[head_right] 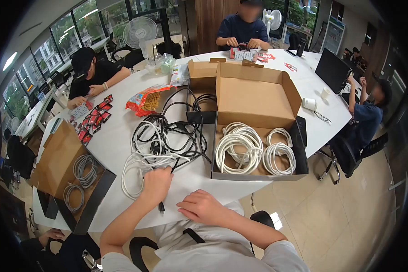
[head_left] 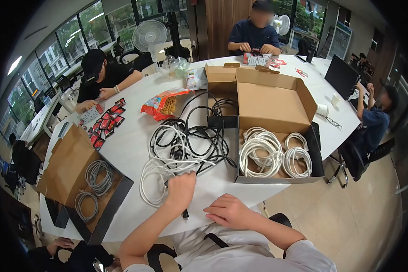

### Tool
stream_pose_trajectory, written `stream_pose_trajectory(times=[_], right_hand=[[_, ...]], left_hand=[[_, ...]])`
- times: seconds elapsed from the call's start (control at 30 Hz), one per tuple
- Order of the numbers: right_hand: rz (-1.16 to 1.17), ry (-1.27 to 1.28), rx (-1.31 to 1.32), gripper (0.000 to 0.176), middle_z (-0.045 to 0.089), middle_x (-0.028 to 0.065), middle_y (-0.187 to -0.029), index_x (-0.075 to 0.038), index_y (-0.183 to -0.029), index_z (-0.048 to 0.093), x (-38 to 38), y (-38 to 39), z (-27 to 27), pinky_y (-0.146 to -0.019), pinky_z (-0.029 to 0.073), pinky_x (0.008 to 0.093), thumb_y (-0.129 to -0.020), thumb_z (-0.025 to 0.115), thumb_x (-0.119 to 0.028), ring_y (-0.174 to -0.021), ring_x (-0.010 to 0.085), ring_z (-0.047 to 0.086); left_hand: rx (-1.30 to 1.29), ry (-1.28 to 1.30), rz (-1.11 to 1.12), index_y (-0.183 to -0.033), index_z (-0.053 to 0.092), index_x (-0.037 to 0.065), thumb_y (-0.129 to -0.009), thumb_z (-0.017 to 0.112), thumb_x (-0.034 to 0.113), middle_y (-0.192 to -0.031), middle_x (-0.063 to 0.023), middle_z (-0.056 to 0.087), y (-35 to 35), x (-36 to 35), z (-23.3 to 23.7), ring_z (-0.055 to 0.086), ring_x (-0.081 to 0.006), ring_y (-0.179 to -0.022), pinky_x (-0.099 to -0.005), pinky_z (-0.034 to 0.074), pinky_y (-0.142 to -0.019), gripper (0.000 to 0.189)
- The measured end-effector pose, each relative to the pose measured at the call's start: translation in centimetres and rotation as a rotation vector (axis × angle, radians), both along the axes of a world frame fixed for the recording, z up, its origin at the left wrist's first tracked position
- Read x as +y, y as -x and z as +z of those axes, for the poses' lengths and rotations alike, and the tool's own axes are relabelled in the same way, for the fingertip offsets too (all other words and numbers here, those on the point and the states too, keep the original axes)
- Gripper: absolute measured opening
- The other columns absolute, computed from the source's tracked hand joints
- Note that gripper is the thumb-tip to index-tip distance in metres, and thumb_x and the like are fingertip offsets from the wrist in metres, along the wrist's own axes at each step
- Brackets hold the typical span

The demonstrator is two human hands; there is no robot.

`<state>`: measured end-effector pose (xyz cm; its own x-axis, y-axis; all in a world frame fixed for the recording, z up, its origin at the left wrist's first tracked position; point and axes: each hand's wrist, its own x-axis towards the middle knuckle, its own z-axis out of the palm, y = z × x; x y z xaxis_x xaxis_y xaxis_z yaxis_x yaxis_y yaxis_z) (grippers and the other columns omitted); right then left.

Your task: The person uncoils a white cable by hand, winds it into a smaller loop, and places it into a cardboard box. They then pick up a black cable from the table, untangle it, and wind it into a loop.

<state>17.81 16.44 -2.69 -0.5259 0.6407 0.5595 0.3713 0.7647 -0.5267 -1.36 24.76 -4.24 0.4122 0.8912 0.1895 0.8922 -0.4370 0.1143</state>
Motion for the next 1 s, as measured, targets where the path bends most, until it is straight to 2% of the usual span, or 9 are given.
stream_pose_trajectory(times=[0.17, 0.27, 0.4, 0.5, 0.53, 0.63, 0.8, 0.93, 1.0], right_hand=[[-0.033, -0.011, -0.01, 0.012, 0.063, 0.0057, -0.076, -0.006, -0.092, 0.068, -2.5, -0.6, 0.9, -0.066, 0.047, 0.0354, -0.081, 0.067, -0.012, -0.069, 0.0244, 0.06], [-0.032, -0.01, 0.086, 0.014, 0.064, 0.0083, -0.076, -0.004, -0.095, 0.068, -4.7, -0.7, 1.6, -0.066, 0.048, 0.0333, -0.081, 0.066, -0.009, -0.068, 0.0244, 0.061], [-0.163, 0.174, 0.364, 0.018, 0.066, 0.0091, -0.078, -0.001, -0.101, 0.066, -8.6, -0.7, 2.8, -0.068, 0.048, 0.0281, -0.085, 0.063, -0.006, -0.07, 0.0186, 0.062], [-0.155, 0.391, 0.713, 0.029, 0.067, 0.0086, -0.091, 0.001, -0.118, 0.057, -9.1, -1.6, 2.4, -0.071, 0.048, 0.027, -0.092, 0.056, -0.012, -0.078, 0.0156, 0.062], [-0.105, 0.52, 0.823, 0.035, 0.067, 0.0116, -0.102, 0.003, -0.121, 0.052, -9.1, -2.2, 3.1, -0.075, 0.049, 0.0276, -0.097, 0.052, -0.023, -0.089, 0.0178, 0.063], [0.044, 0.993, 1.253, 0.04, 0.065, 0.0143, -0.107, 0.003, -0.116, 0.052, -9.9, -4.0, 5.0, -0.078, 0.049, 0.0292, -0.098, 0.05, -0.032, -0.098, 0.0193, 0.063], [0.231, 1.345, 1.485, 0.046, 0.064, 0.0178, -0.112, 0.012, -0.112, 0.05, -5.5, -8.2, 2.2, -0.073, 0.057, 0.0327, -0.096, 0.054, -0.03, -0.087, 0.0204, 0.067], [0.237, 1.433, 1.505, 0.035, 0.062, 0.0021, -0.081, 0.008, -0.112, 0.056, -4.2, -8.5, 2.7, -0.058, 0.052, 0.0194, -0.094, 0.059, -0.021, -0.067, 0.0092, 0.06], [0.301, 1.402, 1.516, 0.032, 0.062, 0.0015, -0.08, 0.006, -0.111, 0.057, -3.3, -7.9, 2.7, -0.056, 0.049, 0.0174, -0.094, 0.059, -0.021, -0.064, 0.0079, 0.057]], left_hand=[[-0.165, -0.336, 0.012, -0.082, 0.062, 0.004, -0.078, 0.061, 0.007, -0.078, -0.013, 0.063, -0.1, -2.2, 2.1, 0.065, -0.0306, -0.074, -0.0423, 0.051, -0.063, 0.006], [-0.398, -0.28, 0.034, -0.091, 0.057, 0.001, -0.086, 0.057, 0.009, -0.082, -0.0139, 0.064, 0.0, -4.1, 3.3, 0.063, -0.0298, -0.071, -0.0404, 0.05, -0.062, 0.009], [-1.091, 0.267, -0.02, -0.103, 0.05, 0.0, -0.095, 0.051, 0.011, -0.077, -0.0095, 0.063, -0.6, -9.7, 6.5, 0.059, -0.0164, -0.058, -0.0289, 0.047, -0.053, 0.014], [-1.253, 0.286, -0.207, -0.108, 0.048, 0.0, -0.098, 0.048, 0.011, -0.073, -0.0046, 0.061, -2.1, -15.1, 7.6, 0.052, -0.007, -0.054, -0.0214, 0.042, -0.049, 0.015], [-1.27, 0.257, -0.262, -0.108, 0.05, 0.0, -0.097, 0.048, 0.009, -0.072, -0.0025, 0.06, -3.0, -16.9, 7.4, 0.049, -0.0057, -0.052, -0.0208, 0.042, -0.049, 0.014], [-1.146, 0.389, -0.374, -0.11, 0.05, 0.0, -0.095, 0.051, 0.006, -0.077, -0.006, 0.063, -4.3, -21.3, 7.5, 0.051, -0.0065, -0.052, -0.0204, 0.043, -0.051, 0.017], [-0.937, 0.496, -0.441, -0.109, 0.059, -0.004, -0.09, 0.062, 0.008, -0.081, -0.0083, 0.067, -4.3, -23.4, 5.6, 0.058, -0.0066, -0.063, -0.0215, 0.047, -0.058, 0.023], [-1.015, 0.587, -0.453, -0.109, 0.059, -0.005, -0.085, 0.068, 0.005, -0.085, -0.0102, 0.069, -2.2, -22.4, 5.5, 0.062, -0.0061, -0.075, -0.0214, 0.05, -0.067, 0.027], [-0.998, 0.632, -0.461, -0.11, 0.059, -0.005, -0.084, 0.07, 0.006, -0.086, -0.0101, 0.069, -1.4, -22.1, 6.4, 0.061, -0.0059, -0.074, -0.0219, 0.05, -0.067, 0.03]])
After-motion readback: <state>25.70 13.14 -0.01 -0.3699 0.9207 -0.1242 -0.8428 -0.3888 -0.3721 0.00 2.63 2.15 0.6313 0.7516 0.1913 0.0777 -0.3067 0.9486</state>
